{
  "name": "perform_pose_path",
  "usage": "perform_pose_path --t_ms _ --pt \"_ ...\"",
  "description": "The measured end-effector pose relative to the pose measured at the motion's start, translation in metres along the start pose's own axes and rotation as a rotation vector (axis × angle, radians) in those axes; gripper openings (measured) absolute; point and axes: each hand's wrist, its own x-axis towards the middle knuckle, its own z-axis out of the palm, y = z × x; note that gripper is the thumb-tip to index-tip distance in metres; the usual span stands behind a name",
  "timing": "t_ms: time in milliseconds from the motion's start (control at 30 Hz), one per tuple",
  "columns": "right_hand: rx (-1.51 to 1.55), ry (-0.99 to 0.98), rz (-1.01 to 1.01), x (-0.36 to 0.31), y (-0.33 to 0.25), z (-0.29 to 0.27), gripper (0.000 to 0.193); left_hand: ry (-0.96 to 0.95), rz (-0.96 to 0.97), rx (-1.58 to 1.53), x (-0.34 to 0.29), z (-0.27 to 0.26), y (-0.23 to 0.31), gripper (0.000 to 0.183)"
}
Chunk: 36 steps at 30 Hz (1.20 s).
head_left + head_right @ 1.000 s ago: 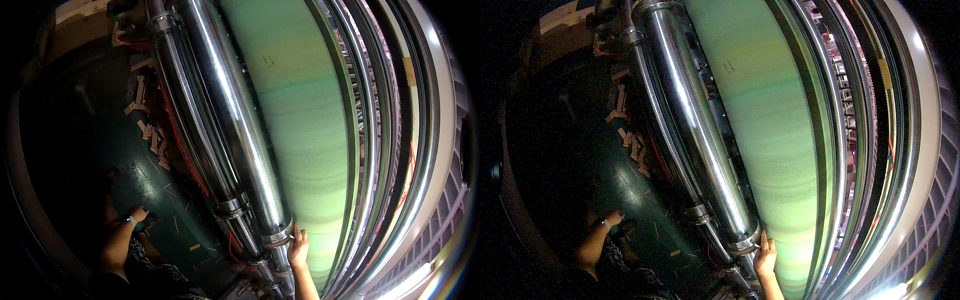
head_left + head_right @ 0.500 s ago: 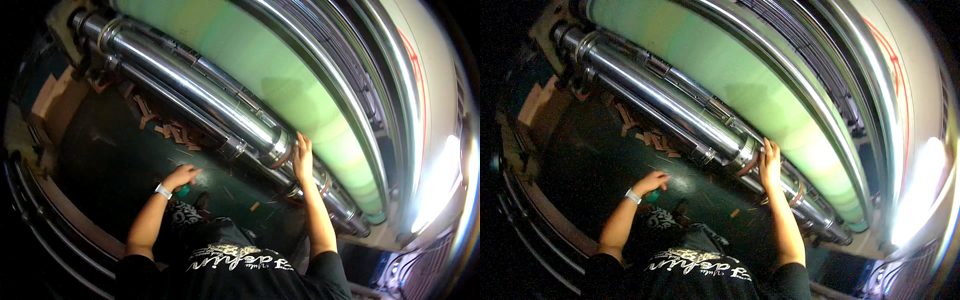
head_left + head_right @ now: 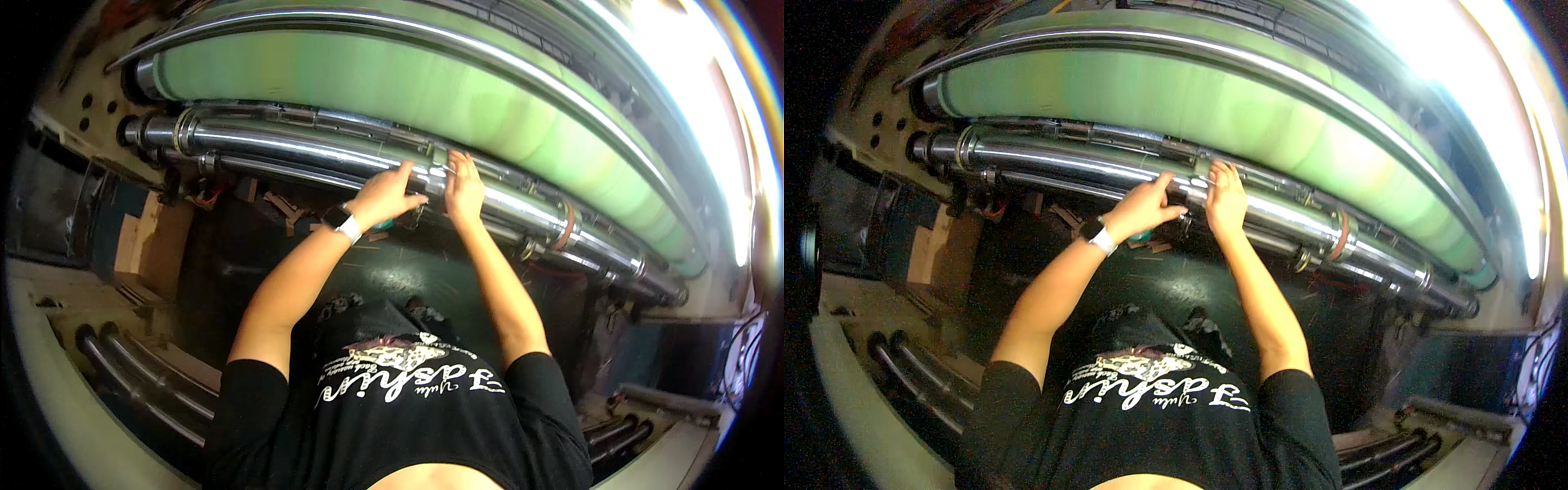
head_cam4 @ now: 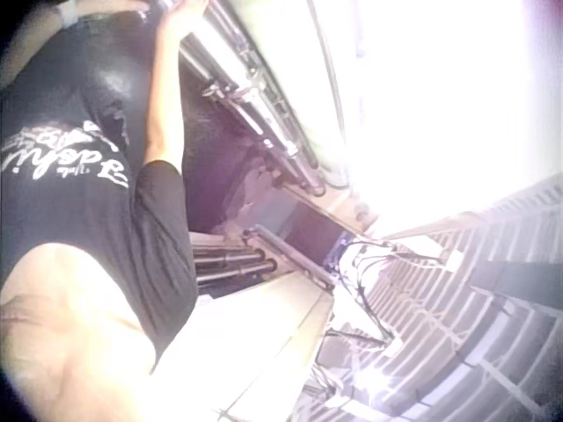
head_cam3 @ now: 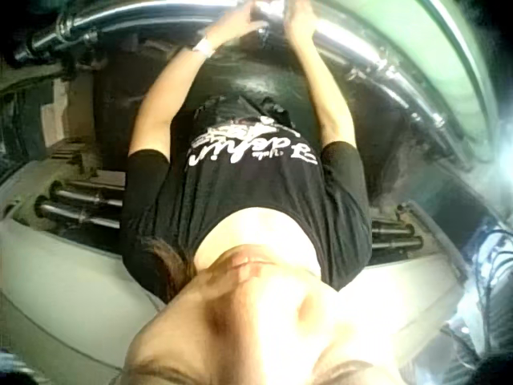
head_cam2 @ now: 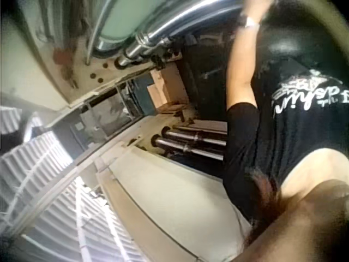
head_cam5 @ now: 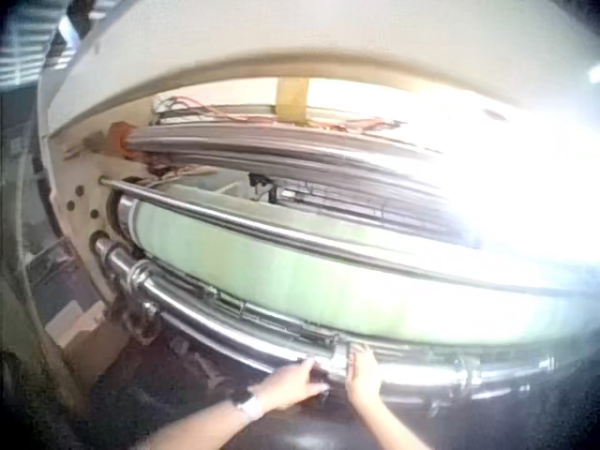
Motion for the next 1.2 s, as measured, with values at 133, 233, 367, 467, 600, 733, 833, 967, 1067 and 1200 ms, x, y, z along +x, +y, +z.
perform_pose_path --t_ms 133,233,367,467,600,733,833,967,1067,1200 --pt "0.005 -0.04 -0.025 0.009 0.007 0.004 0.017 -0.168 0.0 0.305 0.036 -0.006 0.017 0.087" --pt "0.001 -0.115 0.062 0.016 0.011 0.01 0.017 -0.239 0.016 0.355 0.058 -0.01 0.008 0.084" --pt "0.021 -0.103 0.122 0.017 0.008 0.01 0.019 -0.342 0.061 0.452 0.068 -0.01 0.004 0.068" --pt "0.011 -0.036 0.049 0.008 0.005 0.01 0.021 -0.228 0.139 0.474 0.052 -0.004 0.002 0.07" --pt "-0.009 -0.001 -0.032 0.004 0.006 0.009 0.019 -0.138 0.143 0.51 0.04 -0.002 0.01 0.091" --pt "0.012 0.017 -0.016 0.018 0.012 0.017 0.015 -0.28 0.089 0.589 0.051 -0.004 0.02 0.105" --pt "-0.022 -0.242 0.171 0.035 0.001 0.024 0.021 -0.3 0.096 0.555 0.063 -0.015 0.007 0.099" --pt "-0.024 -0.145 0.08 0.029 -0.005 0.026 0.016 -0.294 0.126 0.552 0.058 -0.018 0.003 0.094" --pt "-0.056 0.006 -0.065 0.02 -0.004 0.03 0.013 -0.219 0.145 0.585 0.046 -0.012 0.004 0.086" --pt "-0.078 -0.166 0.046 0.03 -0.006 0.031 0.015 -0.25 0.165 0.431 0.055 -0.02 0.0 0.071"
